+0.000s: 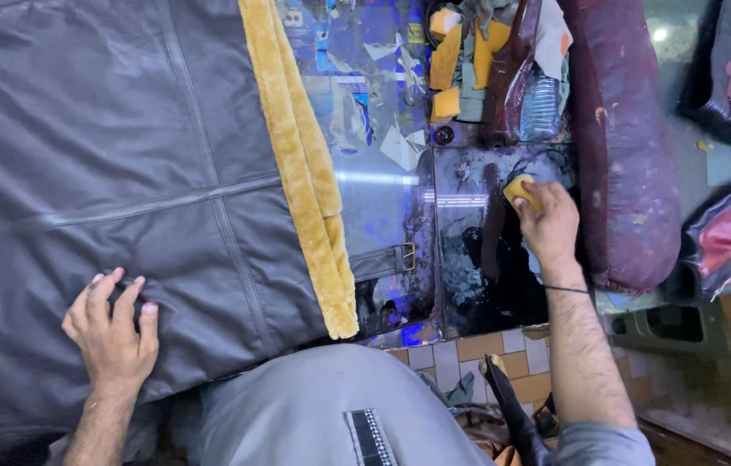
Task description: The person uses a yellow sponge to wipe the surface of a dark leather jacket laid on a workbench. They repeatedly rub the sponge along the collar, shoulders, and sleeves, occasionally repositioning the jacket to access different areas.
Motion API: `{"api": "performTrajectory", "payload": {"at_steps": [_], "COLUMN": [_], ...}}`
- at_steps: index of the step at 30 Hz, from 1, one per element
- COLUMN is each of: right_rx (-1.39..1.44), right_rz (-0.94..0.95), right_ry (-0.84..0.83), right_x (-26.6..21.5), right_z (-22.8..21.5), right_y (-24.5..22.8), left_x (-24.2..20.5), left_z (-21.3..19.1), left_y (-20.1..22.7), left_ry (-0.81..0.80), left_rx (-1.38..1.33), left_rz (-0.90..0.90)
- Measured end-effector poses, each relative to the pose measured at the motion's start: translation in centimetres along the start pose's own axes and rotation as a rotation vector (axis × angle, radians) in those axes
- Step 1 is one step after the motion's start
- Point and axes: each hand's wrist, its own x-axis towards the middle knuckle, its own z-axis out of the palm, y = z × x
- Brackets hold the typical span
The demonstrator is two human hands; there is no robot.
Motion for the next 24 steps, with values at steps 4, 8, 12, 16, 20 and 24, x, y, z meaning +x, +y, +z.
{"api": "performTrajectory", "payload": {"at_steps": [4, 8, 12, 16, 20, 24], "right_rx": [-0.142, -0.147, -0.068, -0.18, -0.093, -0.148], "right_rz": [0.111, 0.227, 0.252, 0.285, 0.325, 0.246], "right_ry": [-0.067, -0.268, -0.216, -0.105, -0.098, -0.175], "right_x": [-4.2, -5.1, -6.0, -8.6, -11.3, -12.6], "right_z": [1.0, -0.9, -2.9, -3.3, -4.2, -3.7], "right_y": [-0.6, -0.1, -1.0, -3.8, -5.7, -7.2], "left_x": [-0.3, -0.3, 0.3, 0.0, -0.2, 0.2], "left_z": [-0.1, -0.1, -0.2, -0.5, -0.5, -0.3], "left_y": [-0.2, 0.0, 0.2, 0.1, 0.1, 0.1], "left_ry": [-0.012, -0.008, 0.001, 0.02, 0.022, 0.028], "left_rx": [-0.006, -0.017, -0.021, -0.035, -0.033, -0.041], "left_rz": [-0.011, -0.005, 0.011, 0.025, 0.035, 0.045]}}
